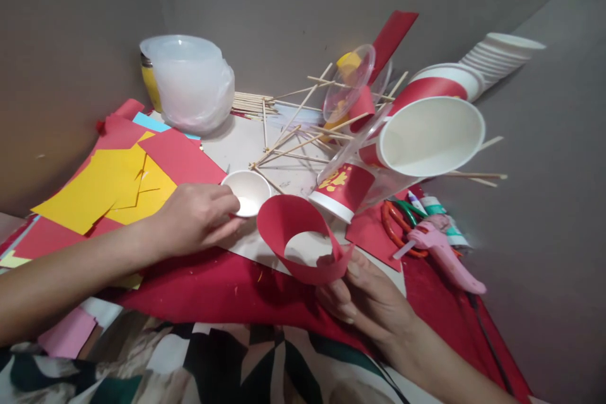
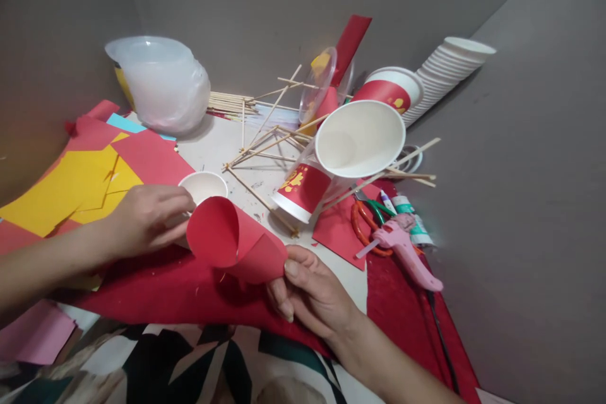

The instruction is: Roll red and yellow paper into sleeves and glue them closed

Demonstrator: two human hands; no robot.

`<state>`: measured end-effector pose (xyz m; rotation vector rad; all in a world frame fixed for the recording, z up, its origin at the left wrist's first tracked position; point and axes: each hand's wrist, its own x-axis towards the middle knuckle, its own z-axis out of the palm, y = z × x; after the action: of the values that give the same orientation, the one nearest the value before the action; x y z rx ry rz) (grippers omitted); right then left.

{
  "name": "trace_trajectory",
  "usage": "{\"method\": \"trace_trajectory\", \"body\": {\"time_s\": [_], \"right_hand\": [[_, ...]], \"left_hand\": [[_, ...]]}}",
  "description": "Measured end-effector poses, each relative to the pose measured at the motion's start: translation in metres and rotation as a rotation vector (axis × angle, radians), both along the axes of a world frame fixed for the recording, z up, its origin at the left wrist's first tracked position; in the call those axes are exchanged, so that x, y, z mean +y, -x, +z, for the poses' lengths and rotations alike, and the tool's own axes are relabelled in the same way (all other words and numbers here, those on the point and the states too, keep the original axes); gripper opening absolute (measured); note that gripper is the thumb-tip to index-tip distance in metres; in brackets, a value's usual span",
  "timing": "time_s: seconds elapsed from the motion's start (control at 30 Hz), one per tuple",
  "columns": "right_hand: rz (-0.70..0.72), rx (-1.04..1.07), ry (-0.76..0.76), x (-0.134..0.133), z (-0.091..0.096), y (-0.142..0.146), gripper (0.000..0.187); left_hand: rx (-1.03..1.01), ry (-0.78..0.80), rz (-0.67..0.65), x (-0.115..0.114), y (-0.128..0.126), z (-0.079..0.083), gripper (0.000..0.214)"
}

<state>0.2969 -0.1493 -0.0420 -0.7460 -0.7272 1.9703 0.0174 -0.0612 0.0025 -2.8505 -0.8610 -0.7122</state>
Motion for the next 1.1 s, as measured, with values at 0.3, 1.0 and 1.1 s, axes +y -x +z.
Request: {"method": "trace_trajectory", "body": {"time_s": [0.3, 1.0, 1.1], "right_hand": [[-0.059, -0.001, -0.038, 0.001, 0.007, 0.0, 0.031], [-0.252, -0.097, 0.045, -0.005, 0.036, 0.005, 0.038], [-0.261, -0.055, 0.026, -0.006, 0.038, 0.003, 0.035]], "left_hand": [[-0.057, 0.269, -0.218, -0.019, -0.015, -0.007, 0.019], [-0.538, 0.887, -0.062, -0.017, -0.036, 0.032, 0.089], [-0.433, 0.728, -0.107, -0.018, -0.034, 0.026, 0.066]]}}
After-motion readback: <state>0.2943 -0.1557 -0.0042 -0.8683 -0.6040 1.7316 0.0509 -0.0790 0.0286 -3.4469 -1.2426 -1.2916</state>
